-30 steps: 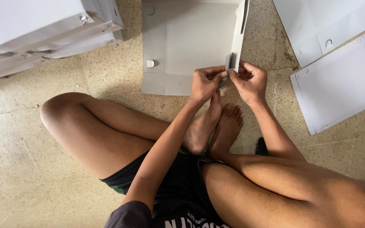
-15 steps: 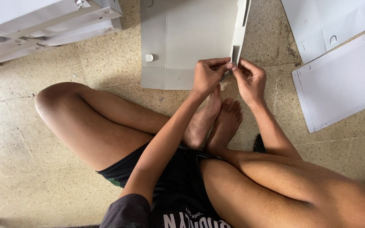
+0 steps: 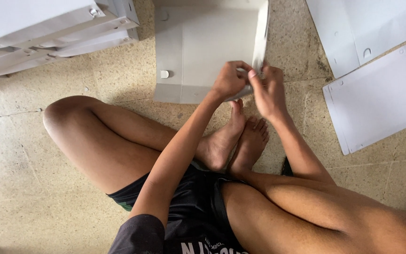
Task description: The person sits on the floor and assembles a white cardboard box by hand. They fold the side flaps and secure them with small white fasteners, then attach a separate lid piece to complete the box structure.
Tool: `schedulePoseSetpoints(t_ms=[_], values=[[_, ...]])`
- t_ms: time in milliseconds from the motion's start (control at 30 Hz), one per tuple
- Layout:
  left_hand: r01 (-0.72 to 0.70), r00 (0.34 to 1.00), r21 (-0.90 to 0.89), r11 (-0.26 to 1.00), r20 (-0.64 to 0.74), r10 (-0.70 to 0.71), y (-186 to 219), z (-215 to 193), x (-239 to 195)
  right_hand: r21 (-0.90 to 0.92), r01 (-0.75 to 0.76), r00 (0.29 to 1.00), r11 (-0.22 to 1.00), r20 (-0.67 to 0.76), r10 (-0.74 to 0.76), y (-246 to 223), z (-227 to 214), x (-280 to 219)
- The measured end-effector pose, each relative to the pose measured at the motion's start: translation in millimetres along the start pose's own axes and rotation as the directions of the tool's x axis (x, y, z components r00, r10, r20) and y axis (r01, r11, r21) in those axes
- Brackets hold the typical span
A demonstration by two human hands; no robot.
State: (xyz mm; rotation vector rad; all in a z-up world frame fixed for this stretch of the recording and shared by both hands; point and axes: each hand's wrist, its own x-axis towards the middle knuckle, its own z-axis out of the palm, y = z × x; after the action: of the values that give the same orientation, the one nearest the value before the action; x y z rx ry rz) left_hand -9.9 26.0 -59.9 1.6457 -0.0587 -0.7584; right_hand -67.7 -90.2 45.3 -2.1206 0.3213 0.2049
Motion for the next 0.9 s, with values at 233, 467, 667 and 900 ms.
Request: schedulePoseSetpoints(t_ms=[233,467,667,900], values=[[-0.172,0.984,0.669,0.723,0.159,0.086,53.8,-10.0,-29.3,-0.008,-0.225,0.974,0.974,-0.039,0.225,79.1,-39.9,36.7],[-0.075,0.848,0.309,0.948,-0.48,0.223,19.6,-24.5,-89.9,0.402,-0.304,0.952,0.864,0.096,0.291,65.0,-21.1,13.0],[-0.064,0.94,0.215,0.975,-0.314,0.131,44.7,-35.0,-98.9,0.059,-0.196,0.979,0.979,-0.035,0.198,28.0,-41.7,8.5],[-0.108,0.981,0.216,0.97,-0.136,0.139,56.2,-59.8,-101.7,0.124,0.126,0.992,0.984,-0.009,-0.126,20.6,-17.1,6.4]])
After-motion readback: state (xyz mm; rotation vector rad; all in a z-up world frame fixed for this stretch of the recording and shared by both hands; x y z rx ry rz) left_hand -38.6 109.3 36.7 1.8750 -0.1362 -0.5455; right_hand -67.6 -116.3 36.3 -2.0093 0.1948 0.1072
